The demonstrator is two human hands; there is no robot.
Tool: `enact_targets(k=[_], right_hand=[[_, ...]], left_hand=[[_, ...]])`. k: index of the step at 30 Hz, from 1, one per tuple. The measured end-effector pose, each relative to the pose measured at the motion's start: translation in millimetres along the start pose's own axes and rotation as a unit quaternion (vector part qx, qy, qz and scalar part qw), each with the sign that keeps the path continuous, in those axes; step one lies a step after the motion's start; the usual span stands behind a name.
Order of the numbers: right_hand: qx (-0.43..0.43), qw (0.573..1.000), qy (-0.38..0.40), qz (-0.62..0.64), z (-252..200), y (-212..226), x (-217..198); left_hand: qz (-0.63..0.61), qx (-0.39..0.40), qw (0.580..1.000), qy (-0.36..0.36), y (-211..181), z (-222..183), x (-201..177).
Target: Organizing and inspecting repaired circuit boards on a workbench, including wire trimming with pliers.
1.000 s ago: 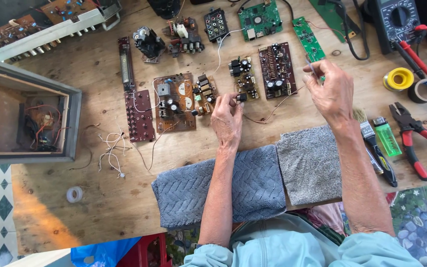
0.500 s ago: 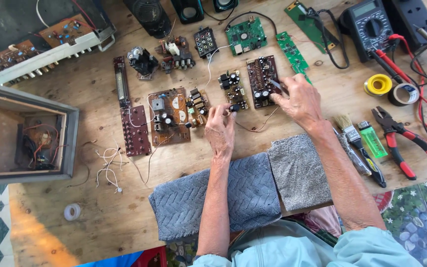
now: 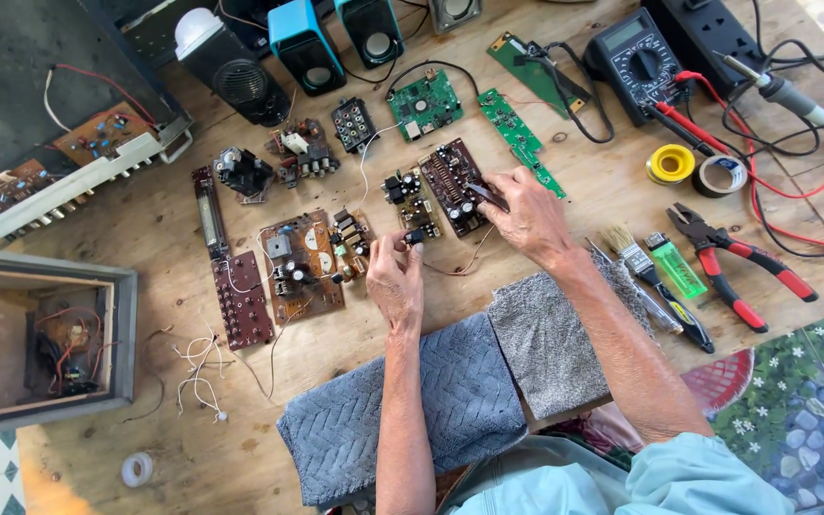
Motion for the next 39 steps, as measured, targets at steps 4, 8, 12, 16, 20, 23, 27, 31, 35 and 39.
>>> enact_targets(k=[4,8,12,16,20,23,27,31,35,39], right_hand=[[-0.01,0.999,-0.017,0.031,2,-8,0],[-0.029,0.996,-0.061,0.059,5,-15,-8],[-0.032,0.995,-0.074,0.058,-1,-5,-14],[-0.057,0.994,-0.078,0.059,-3,2,-13],[-0.064,0.99,-0.104,0.073,0,-5,-15],[-0.088,0.986,-0.093,0.106,-3,1,-16],[-0.103,0.981,-0.082,0.142,-8,9,-17],[-0.131,0.978,-0.075,0.142,-15,21,-15],[-0.167,0.979,-0.057,0.102,-23,40,-17],[-0.169,0.983,-0.056,0.052,-21,35,-5]], left_hand=[[-0.005,0.009,1.0,-0.005,-6,3,-1],[-0.015,0.011,1.0,-0.02,-7,1,-7],[-0.041,0.013,0.999,-0.03,-19,7,-15],[-0.036,0.012,0.999,-0.038,-13,5,-15],[-0.049,0.01,0.998,-0.046,-11,5,-12],[-0.065,0.007,0.996,-0.06,-11,6,-18],[-0.11,0.0,0.99,-0.086,-3,3,-11],[-0.107,0.009,0.991,-0.08,-10,5,-17],[-0.097,0.01,0.994,-0.056,-16,6,-16],[-0.076,0.012,0.996,-0.035,-10,3,-9]])
Point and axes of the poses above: each hand's wrist, its own z-axis towards the middle knuckle, its own x-axis out of the palm, y = z × x, the point moved 10 cm from there along z, towards the middle knuckle, and after that the axes turned 15 degrees about x, right-handed, at the moved point
